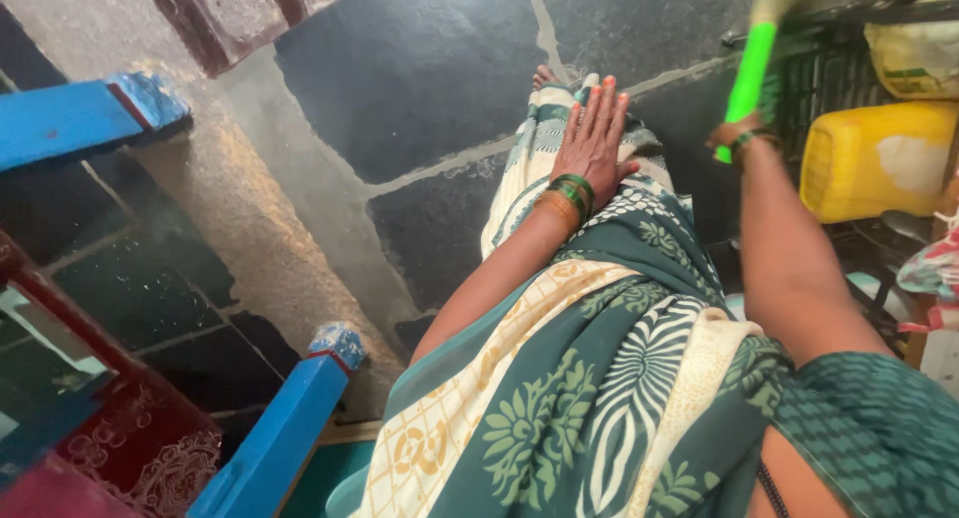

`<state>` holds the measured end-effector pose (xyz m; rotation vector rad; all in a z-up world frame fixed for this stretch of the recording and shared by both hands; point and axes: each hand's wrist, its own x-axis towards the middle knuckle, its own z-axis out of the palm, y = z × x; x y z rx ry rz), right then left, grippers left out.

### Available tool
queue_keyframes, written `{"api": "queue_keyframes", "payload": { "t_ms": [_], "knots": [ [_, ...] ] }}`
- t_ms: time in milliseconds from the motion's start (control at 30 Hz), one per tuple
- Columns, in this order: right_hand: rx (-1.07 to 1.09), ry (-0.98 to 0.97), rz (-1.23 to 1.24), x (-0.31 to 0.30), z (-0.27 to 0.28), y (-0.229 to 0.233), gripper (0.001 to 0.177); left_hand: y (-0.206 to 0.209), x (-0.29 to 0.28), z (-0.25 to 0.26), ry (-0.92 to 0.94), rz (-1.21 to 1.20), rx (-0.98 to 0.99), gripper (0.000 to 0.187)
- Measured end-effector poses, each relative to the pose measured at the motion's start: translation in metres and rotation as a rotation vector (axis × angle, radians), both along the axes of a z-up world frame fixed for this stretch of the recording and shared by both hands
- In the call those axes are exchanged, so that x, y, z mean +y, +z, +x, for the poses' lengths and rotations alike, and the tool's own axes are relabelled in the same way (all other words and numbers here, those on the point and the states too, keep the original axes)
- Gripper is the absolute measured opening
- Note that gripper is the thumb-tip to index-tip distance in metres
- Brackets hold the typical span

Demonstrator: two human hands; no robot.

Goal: The person sweeps the stone floor with a broom, moving debris and cleaning different areas of the room.

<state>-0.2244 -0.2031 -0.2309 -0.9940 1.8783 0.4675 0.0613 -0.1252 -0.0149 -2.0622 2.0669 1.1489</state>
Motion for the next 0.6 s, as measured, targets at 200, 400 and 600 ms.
{"api": "queue_keyframes", "payload": {
  "t_ms": [200, 400, 600],
  "knots": [
    [-0.105, 0.449, -0.009, 0.014, 0.091, -0.030, 0.101, -0.010, -0.026, 0.021, 0.036, 0.055, -0.037, 0.106],
    [-0.337, 0.510, -0.120, 0.018, 0.097, -0.023, 0.083, -0.017, -0.050, 0.033, 0.035, 0.038, -0.023, 0.105],
    [-0.271, 0.422, -0.255, 0.027, 0.032, 0.021, 0.083, -0.017, -0.077, 0.045, 0.008, 0.046, -0.049, 0.107]
  ]
}}
